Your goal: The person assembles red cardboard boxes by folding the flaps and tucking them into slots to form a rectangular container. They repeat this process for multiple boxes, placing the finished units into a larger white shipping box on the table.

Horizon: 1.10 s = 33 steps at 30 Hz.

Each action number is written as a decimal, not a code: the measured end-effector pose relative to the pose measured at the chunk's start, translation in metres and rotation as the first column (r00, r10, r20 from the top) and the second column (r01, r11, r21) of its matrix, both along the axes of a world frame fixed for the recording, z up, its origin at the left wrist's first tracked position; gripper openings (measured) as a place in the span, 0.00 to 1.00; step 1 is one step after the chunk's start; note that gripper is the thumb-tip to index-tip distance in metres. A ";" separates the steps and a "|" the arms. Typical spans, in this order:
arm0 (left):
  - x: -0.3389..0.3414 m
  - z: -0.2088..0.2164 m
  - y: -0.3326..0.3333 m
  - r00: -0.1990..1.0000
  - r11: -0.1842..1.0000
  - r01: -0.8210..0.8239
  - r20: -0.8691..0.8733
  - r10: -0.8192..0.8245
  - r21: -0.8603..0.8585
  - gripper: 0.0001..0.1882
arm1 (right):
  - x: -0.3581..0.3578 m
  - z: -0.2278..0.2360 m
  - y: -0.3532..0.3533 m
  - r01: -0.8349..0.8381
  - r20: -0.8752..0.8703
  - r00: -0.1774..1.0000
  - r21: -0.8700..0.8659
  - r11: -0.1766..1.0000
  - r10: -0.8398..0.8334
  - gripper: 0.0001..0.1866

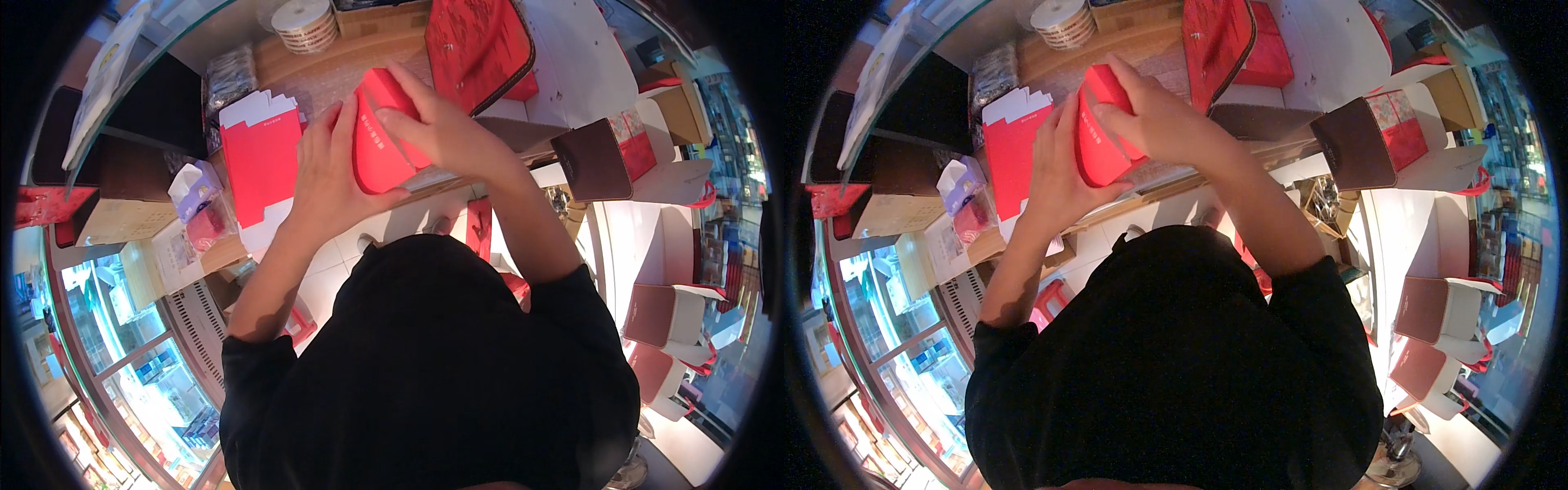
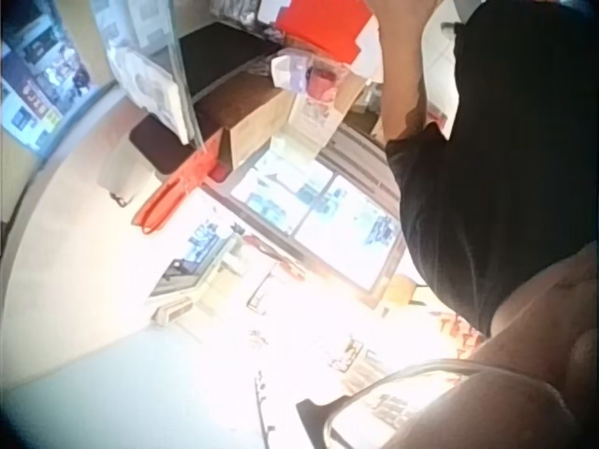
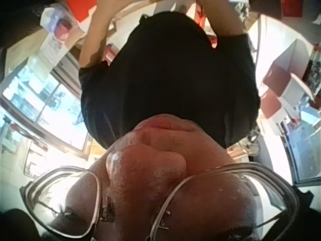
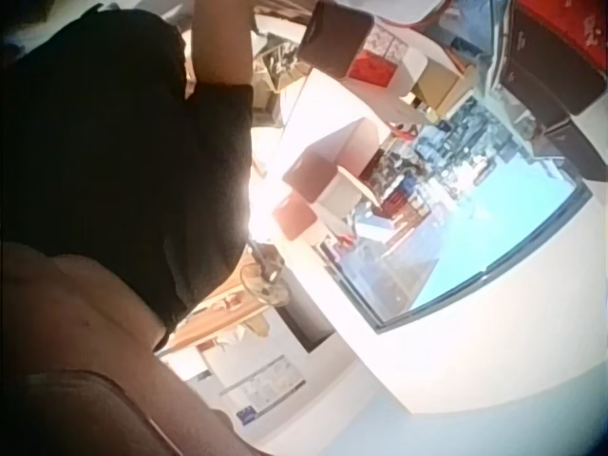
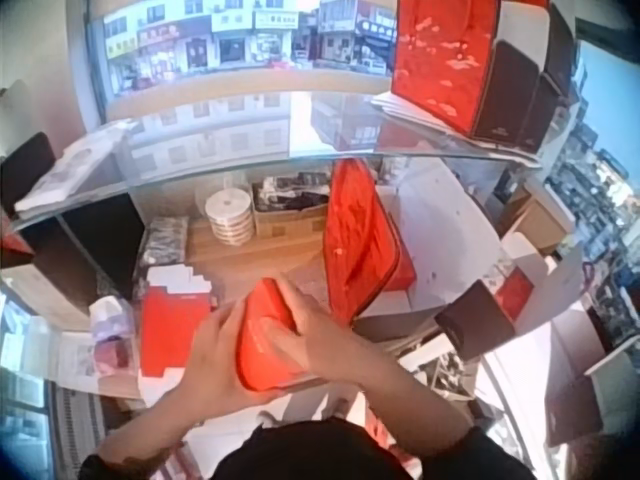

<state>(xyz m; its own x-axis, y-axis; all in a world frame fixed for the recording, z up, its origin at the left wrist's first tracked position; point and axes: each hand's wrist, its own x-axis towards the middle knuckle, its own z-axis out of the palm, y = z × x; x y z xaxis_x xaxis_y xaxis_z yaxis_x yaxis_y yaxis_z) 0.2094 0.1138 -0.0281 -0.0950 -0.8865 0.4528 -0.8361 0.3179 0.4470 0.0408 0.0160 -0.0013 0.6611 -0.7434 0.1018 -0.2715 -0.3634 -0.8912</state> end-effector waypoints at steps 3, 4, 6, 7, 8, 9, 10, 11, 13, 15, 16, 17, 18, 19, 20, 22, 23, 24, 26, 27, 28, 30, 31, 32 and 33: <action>-0.002 -0.009 -0.005 1.000 0.999 -0.026 -0.016 0.026 -0.033 0.65 | 0.006 -0.009 0.003 0.069 0.008 0.998 -0.038 0.997 -0.069 0.40; -0.003 -0.013 -0.007 0.999 0.997 -0.030 -0.021 0.029 -0.070 0.64 | 0.008 -0.010 0.003 0.107 0.040 0.994 -0.067 0.992 -0.105 0.38; -0.004 -0.018 -0.013 0.999 0.991 -0.038 -0.034 0.034 -0.128 0.64 | 0.014 -0.011 0.003 0.186 0.106 0.979 -0.121 0.975 -0.174 0.36; -0.004 -0.019 -0.017 0.998 0.988 -0.048 -0.042 0.042 -0.146 0.64 | 0.016 -0.009 0.003 0.194 0.085 0.979 -0.138 0.971 -0.184 0.35; -0.005 -0.020 -0.019 0.998 0.985 -0.057 -0.050 0.049 -0.165 0.63 | 0.018 -0.007 0.003 0.202 0.063 0.979 -0.154 0.967 -0.194 0.34; -0.004 -0.023 -0.021 0.997 0.983 -0.061 -0.058 0.052 -0.172 0.63 | 0.020 -0.006 0.004 0.209 0.042 0.978 -0.172 0.963 -0.205 0.33; -0.002 -0.024 -0.023 0.996 0.981 -0.064 -0.067 0.052 -0.184 0.64 | 0.021 -0.007 0.004 0.204 0.033 0.979 -0.193 0.960 -0.201 0.33; -0.002 -0.026 -0.024 0.996 0.978 -0.067 -0.076 0.053 -0.196 0.64 | 0.022 -0.008 0.004 0.199 0.025 0.980 -0.215 0.956 -0.198 0.33; -0.001 -0.026 -0.025 0.996 0.976 -0.056 -0.080 0.040 -0.213 0.64 | 0.022 -0.011 0.004 0.182 0.015 0.983 -0.263 0.947 -0.185 0.34; 0.001 -0.027 -0.026 0.996 0.972 -0.042 -0.082 0.024 -0.230 0.64 | 0.020 -0.014 0.003 0.161 0.012 0.986 -0.316 0.935 -0.166 0.34; 0.003 -0.029 -0.027 0.997 0.971 -0.031 -0.081 0.012 -0.238 0.65 | 0.019 -0.013 0.003 0.138 -0.030 0.988 -0.307 0.942 -0.154 0.35; 0.004 -0.030 -0.027 0.997 0.969 -0.020 -0.079 0.001 -0.245 0.65 | 0.017 -0.011 0.003 0.116 -0.071 0.987 -0.297 0.948 -0.143 0.35; 0.004 -0.030 -0.026 0.996 0.973 -0.023 -0.086 0.003 -0.231 0.65 | 0.016 -0.009 0.004 0.095 -0.111 0.985 -0.286 0.954 -0.131 0.35; 0.005 -0.027 -0.025 0.996 0.976 -0.026 -0.090 0.007 -0.216 0.65 | 0.016 -0.005 0.005 0.083 -0.113 0.987 -0.260 0.962 -0.115 0.33; 0.005 -0.025 -0.024 0.996 0.979 -0.029 -0.094 0.010 -0.202 0.65 | 0.015 0.000 0.007 0.071 -0.115 0.988 -0.234 0.970 -0.100 0.32; 0.006 -0.023 -0.023 0.996 0.975 -0.031 -0.086 0.012 -0.219 0.64 | 0.015 0.004 0.009 0.055 -0.111 0.990 -0.225 0.973 -0.082 0.30; 0.006 -0.023 -0.023 0.997 0.973 -0.032 -0.082 0.014 -0.227 0.64 | 0.015 0.005 0.009 0.051 -0.107 0.991 -0.242 0.969 -0.079 0.30; 0.006 -0.021 -0.022 0.997 0.971 -0.038 -0.079 0.020 -0.237 0.64 | 0.015 0.006 0.009 0.046 -0.103 0.992 -0.259 0.965 -0.075 0.29; 0.005 -0.018 -0.022 0.997 0.964 -0.047 -0.075 0.029 -0.260 0.63 | 0.016 0.002 0.006 0.053 -0.026 0.998 -0.303 0.951 -0.064 0.27; 0.004 -0.017 -0.022 0.995 0.964 -0.041 -0.095 0.016 -0.264 0.62 | 0.016 -0.001 0.004 0.057 0.012 0.998 -0.325 0.944 -0.056 0.26; 0.002 -0.016 -0.022 0.994 0.962 -0.035 -0.113 0.005 -0.270 0.61 | 0.017 -0.003 -0.002 0.070 0.092 0.995 -0.351 0.934 -0.040 0.25; -0.002 -0.012 -0.021 0.993 0.958 -0.031 -0.116 -0.003 -0.284 0.60 | 0.019 -0.006 -0.013 0.102 0.249 0.969 -0.400 0.911 0.001 0.23; -0.002 -0.011 -0.020 0.995 0.956 -0.034 -0.103 0.005 -0.291 0.60 | 0.020 -0.002 -0.011 0.087 0.280 0.960 -0.291 0.953 -0.002 0.21; -0.003 -0.010 -0.019 0.996 0.954 -0.038 -0.090 0.012 -0.297 0.60 | 0.020 0.005 -0.006 0.067 0.310 0.951 -0.178 0.982 -0.009 0.19; -0.002 -0.010 -0.018 0.997 0.955 -0.035 -0.074 0.013 -0.296 0.60 | 0.021 0.010 -0.004 0.044 0.338 0.941 -0.063 0.997 -0.020 0.17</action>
